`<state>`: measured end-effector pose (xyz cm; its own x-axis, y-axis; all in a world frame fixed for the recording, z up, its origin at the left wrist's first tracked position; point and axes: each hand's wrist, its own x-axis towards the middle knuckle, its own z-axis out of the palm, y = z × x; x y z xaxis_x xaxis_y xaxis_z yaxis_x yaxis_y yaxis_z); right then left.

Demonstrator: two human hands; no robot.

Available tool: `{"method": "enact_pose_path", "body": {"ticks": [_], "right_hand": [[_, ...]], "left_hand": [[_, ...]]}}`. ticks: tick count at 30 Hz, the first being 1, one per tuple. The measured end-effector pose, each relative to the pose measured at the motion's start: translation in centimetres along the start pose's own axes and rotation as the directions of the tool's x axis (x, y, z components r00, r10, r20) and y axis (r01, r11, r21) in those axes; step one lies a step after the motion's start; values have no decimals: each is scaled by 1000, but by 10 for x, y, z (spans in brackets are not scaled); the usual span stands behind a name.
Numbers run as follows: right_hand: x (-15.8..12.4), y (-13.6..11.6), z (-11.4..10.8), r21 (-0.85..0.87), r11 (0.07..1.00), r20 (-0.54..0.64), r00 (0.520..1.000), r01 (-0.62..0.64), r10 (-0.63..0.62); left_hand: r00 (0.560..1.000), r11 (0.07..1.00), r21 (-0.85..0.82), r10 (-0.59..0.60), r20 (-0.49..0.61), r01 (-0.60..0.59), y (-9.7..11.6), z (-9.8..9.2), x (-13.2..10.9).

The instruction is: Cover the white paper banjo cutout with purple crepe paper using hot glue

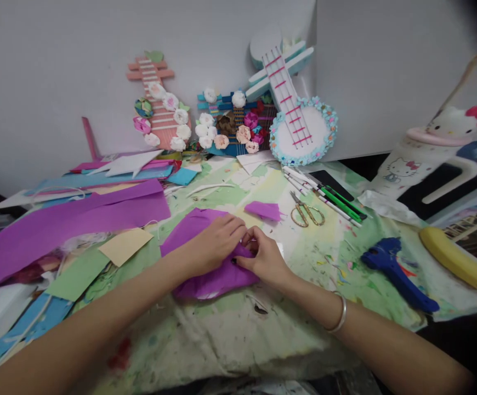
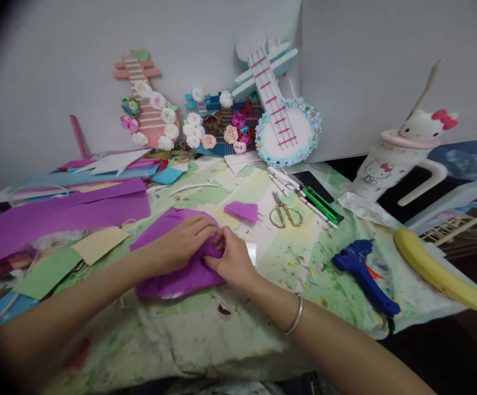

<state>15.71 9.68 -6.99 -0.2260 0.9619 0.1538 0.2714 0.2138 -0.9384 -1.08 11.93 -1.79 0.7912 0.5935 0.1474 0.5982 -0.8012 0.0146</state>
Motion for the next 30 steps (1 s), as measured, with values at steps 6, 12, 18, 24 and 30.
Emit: {"method": "enact_pose_path", "body": {"ticks": [6,12,18,24,30], "right_hand": [[-4,1,2,262,965,-29,1000,19,-12],[-4,-10,-6,460,888,46,998,5,-30],[-41,-32,-79,-399,905,-110,972,149,-209],[-101,9,-170,-898,148,-425,903,-413,-56],[-120,51,-196,-871,64,-479,871,-487,108]], "left_hand": [[997,862,-507,-51,-58,14,-14,20,-7],[999,845,-534,46,3,-37,-20,18,-12],[997,776,-628,74,-8,-63,-24,18,-12],[996,587,-804,63,-67,-91,-32,17,-13],[994,391,-914,6,-113,-106,-37,21,-15]]}}
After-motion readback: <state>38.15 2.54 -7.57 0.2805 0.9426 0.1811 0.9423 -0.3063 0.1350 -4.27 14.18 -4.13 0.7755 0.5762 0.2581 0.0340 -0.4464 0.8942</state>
